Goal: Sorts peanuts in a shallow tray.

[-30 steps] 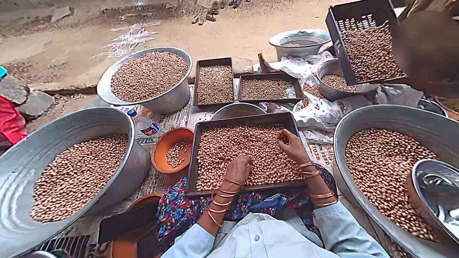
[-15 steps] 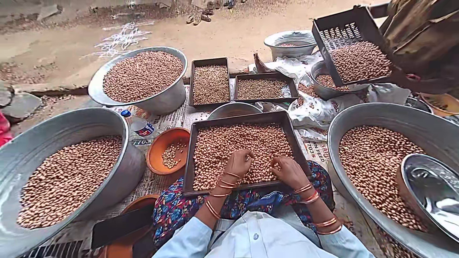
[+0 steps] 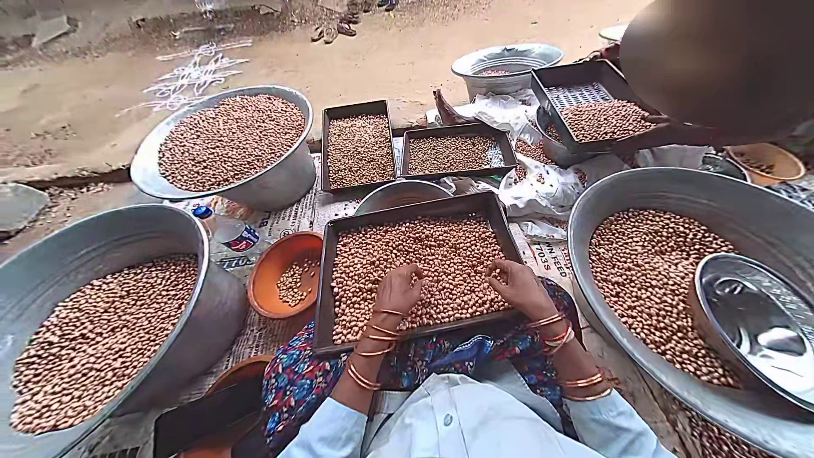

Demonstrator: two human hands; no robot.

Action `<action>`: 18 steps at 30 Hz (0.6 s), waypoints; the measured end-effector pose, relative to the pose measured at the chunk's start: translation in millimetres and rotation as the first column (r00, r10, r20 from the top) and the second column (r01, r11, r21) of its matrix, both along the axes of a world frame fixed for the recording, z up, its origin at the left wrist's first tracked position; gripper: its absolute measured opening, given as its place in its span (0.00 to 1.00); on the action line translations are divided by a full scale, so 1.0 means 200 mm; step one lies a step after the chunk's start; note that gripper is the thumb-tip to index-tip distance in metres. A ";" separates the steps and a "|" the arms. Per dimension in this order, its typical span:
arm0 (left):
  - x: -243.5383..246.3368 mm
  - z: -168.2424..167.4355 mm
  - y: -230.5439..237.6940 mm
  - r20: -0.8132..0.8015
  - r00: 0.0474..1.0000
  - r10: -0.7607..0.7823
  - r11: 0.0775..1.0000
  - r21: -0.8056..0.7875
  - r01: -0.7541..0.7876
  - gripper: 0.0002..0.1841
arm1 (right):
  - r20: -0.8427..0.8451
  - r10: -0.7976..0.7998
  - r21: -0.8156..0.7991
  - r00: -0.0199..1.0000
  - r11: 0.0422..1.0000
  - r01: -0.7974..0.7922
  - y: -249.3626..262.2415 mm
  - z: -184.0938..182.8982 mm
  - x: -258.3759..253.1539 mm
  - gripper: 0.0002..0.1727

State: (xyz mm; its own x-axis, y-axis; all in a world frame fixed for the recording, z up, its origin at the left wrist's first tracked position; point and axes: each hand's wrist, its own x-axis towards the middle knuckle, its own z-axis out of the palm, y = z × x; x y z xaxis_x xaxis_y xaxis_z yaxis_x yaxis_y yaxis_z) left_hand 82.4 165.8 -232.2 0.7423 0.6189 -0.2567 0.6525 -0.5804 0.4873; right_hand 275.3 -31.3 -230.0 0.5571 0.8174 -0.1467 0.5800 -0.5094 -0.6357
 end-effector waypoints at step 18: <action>-0.20 -0.03 -0.04 -0.220 0.975 -0.026 0.999 0.038 0.036 0.13 | -0.159 -0.019 0.210 0.987 0.976 0.053 0.02 -0.09 -0.03 0.13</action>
State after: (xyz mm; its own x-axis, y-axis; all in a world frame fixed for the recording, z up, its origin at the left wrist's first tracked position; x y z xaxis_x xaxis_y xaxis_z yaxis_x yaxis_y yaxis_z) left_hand 43.2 157.7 -237.9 0.6898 0.6101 -0.3899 0.7221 -0.6187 0.3094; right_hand 269.8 -28.0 -248.0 0.5711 0.8188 -0.0586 0.4490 -0.3713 -0.8127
